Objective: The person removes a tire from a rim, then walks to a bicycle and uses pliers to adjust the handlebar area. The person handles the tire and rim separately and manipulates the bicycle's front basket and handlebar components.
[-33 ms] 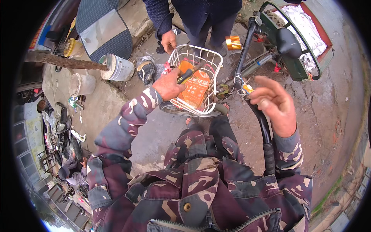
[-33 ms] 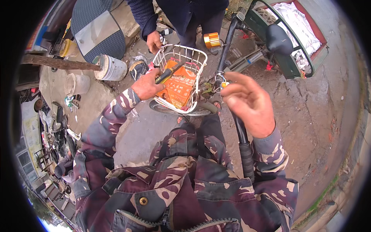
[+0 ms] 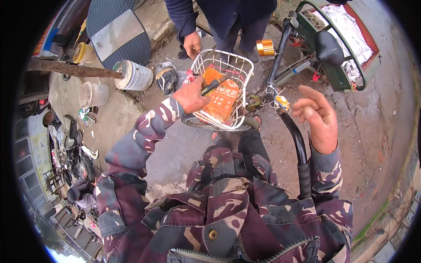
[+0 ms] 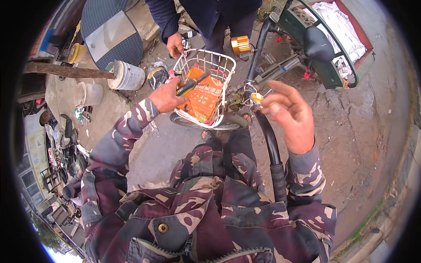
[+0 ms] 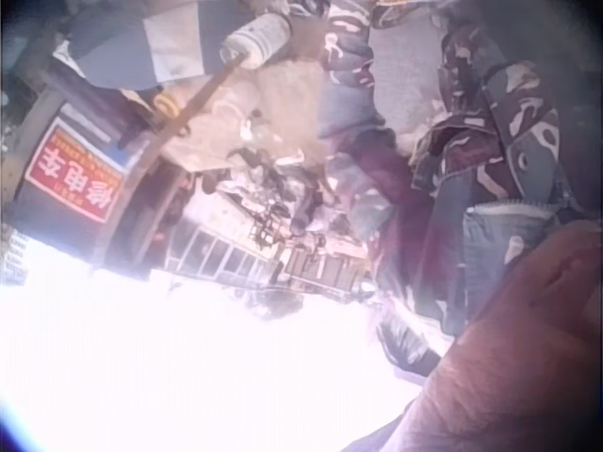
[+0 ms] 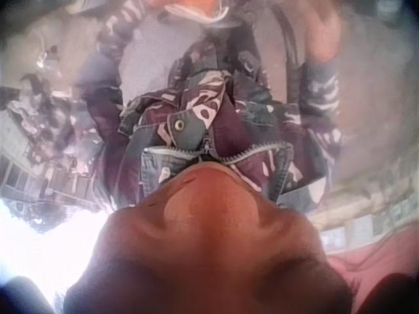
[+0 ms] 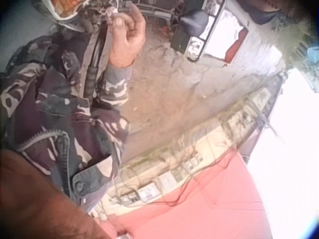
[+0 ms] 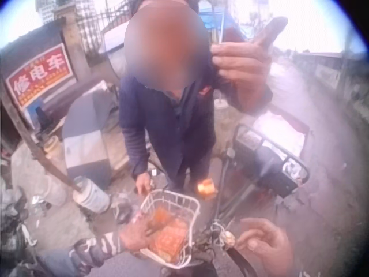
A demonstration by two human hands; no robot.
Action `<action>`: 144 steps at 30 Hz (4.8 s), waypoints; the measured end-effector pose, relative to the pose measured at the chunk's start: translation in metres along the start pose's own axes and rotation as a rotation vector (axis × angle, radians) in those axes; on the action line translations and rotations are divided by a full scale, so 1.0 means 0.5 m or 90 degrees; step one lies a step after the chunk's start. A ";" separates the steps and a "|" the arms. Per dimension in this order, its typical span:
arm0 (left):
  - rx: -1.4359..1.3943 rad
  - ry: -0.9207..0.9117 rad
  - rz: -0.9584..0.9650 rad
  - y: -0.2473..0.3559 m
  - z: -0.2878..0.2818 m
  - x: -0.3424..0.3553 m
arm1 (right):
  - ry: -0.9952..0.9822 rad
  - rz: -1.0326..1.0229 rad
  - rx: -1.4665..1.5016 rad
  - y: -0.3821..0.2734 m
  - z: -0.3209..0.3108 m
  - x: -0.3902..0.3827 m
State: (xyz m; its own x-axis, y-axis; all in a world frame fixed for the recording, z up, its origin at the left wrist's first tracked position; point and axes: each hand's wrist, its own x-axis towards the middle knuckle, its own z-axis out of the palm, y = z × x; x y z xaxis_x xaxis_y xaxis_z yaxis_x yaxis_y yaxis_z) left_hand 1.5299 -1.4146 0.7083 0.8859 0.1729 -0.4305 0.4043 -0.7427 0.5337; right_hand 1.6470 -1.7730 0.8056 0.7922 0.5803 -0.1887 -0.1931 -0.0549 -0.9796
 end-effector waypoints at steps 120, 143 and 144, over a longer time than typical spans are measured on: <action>0.526 -0.684 0.002 0.045 0.053 0.249 | -0.073 0.236 -0.161 0.489 0.213 0.035; 0.018 -0.731 -0.336 0.028 0.055 0.212 | -0.055 0.221 -0.165 0.491 0.219 0.029; 0.242 -0.654 -0.078 0.041 0.057 0.218 | -0.053 0.225 -0.182 0.490 0.220 0.027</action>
State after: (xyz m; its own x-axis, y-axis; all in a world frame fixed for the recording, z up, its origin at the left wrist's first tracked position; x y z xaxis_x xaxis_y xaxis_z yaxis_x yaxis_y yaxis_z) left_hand 1.6282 -1.4292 0.6517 0.1621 -0.2304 -0.9595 0.2233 -0.9386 0.2631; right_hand 1.5468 -1.6891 0.5704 0.6548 0.5488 -0.5197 -0.2663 -0.4760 -0.8382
